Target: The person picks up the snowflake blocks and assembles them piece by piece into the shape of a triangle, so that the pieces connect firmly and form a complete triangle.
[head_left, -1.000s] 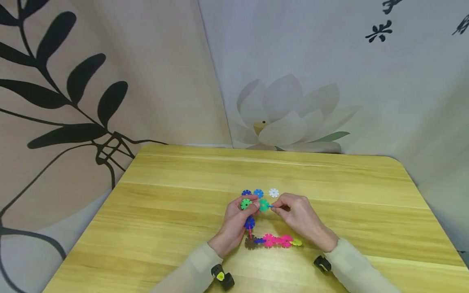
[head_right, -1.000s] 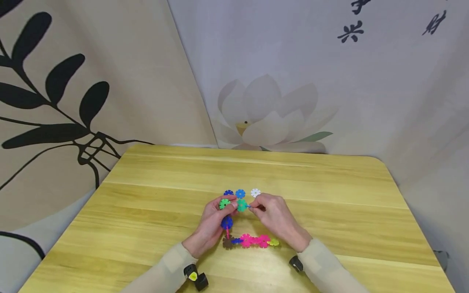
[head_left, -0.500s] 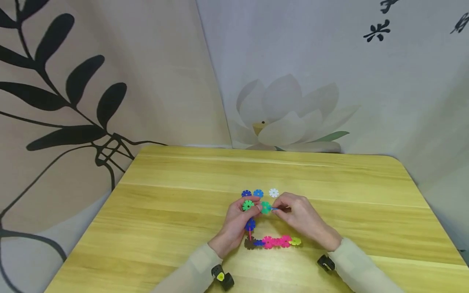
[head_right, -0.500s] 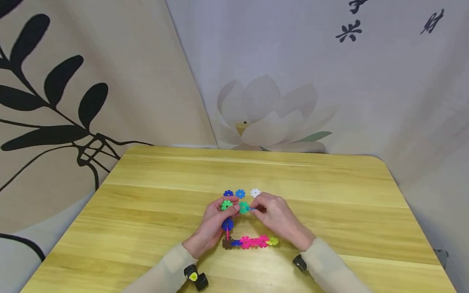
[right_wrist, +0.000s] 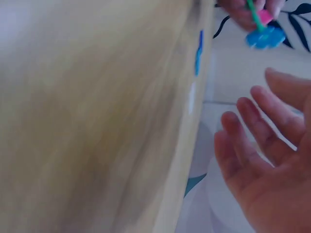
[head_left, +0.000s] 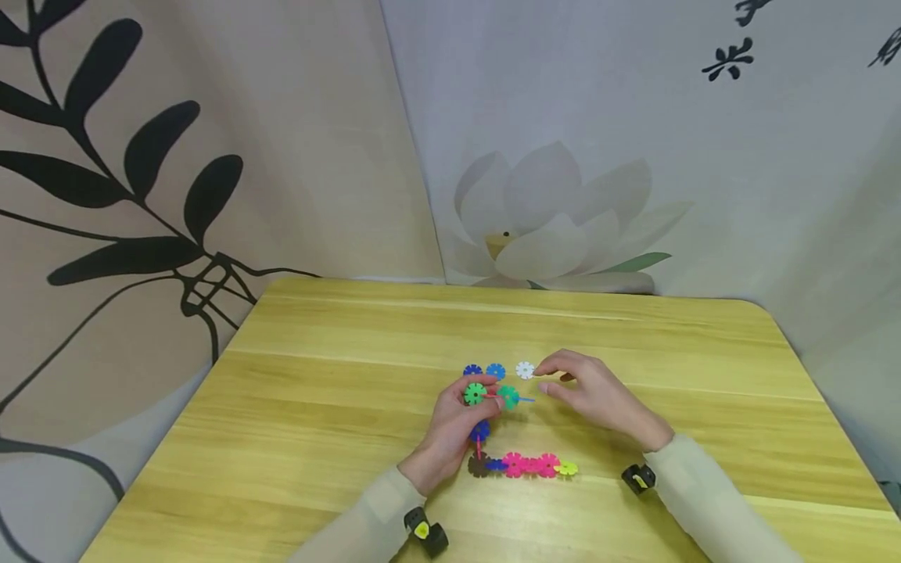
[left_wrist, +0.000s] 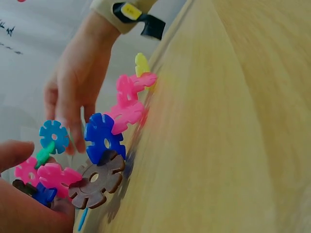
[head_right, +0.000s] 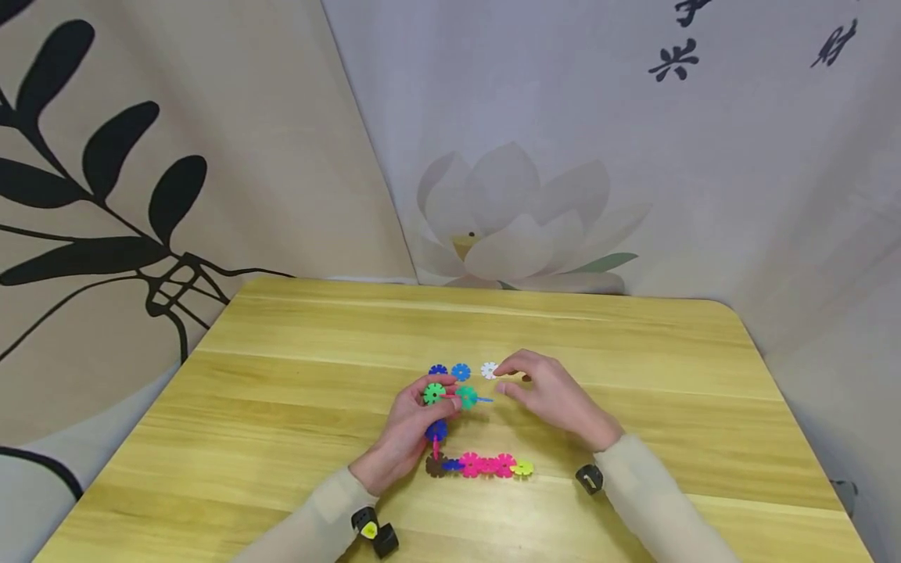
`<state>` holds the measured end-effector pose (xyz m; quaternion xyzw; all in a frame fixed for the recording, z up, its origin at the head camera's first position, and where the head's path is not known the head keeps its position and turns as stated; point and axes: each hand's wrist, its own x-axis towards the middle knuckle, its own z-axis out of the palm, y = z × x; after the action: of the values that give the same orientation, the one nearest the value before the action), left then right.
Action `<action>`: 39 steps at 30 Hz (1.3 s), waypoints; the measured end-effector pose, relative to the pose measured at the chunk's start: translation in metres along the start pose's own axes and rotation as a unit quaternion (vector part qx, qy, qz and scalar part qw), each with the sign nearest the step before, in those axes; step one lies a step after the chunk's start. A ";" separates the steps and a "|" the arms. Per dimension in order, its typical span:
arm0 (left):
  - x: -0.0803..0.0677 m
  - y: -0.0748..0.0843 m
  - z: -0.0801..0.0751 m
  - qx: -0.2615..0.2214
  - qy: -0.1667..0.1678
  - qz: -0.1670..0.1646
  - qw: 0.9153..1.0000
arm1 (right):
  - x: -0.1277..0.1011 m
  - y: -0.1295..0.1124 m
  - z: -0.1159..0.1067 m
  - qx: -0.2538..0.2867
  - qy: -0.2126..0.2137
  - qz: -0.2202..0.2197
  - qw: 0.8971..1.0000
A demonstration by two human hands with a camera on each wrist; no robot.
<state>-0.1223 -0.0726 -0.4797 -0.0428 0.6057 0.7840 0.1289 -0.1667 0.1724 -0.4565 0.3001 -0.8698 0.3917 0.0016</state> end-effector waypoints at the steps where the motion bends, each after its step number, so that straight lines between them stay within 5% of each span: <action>1: 0.000 0.000 0.000 0.003 0.001 0.000 1.000 | 0.002 0.002 0.000 -0.007 -0.005 0.008 1.000; 17: 0.000 0.002 0.002 0.020 0.015 0.007 1.000 | 0.040 0.015 0.012 -0.137 -0.073 0.039 0.987; 29: -0.003 0.004 0.004 0.020 0.020 0.002 1.000 | 0.037 0.015 0.013 -0.117 -0.071 0.079 0.987; 39: -0.003 0.008 0.001 0.022 0.025 -0.004 0.999 | 0.016 0.006 0.006 -0.084 -0.022 0.090 0.992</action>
<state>-0.1216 -0.0742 -0.4717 -0.0616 0.6259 0.7684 0.1182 -0.1820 0.1631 -0.4607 0.2283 -0.9228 0.3093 -0.0272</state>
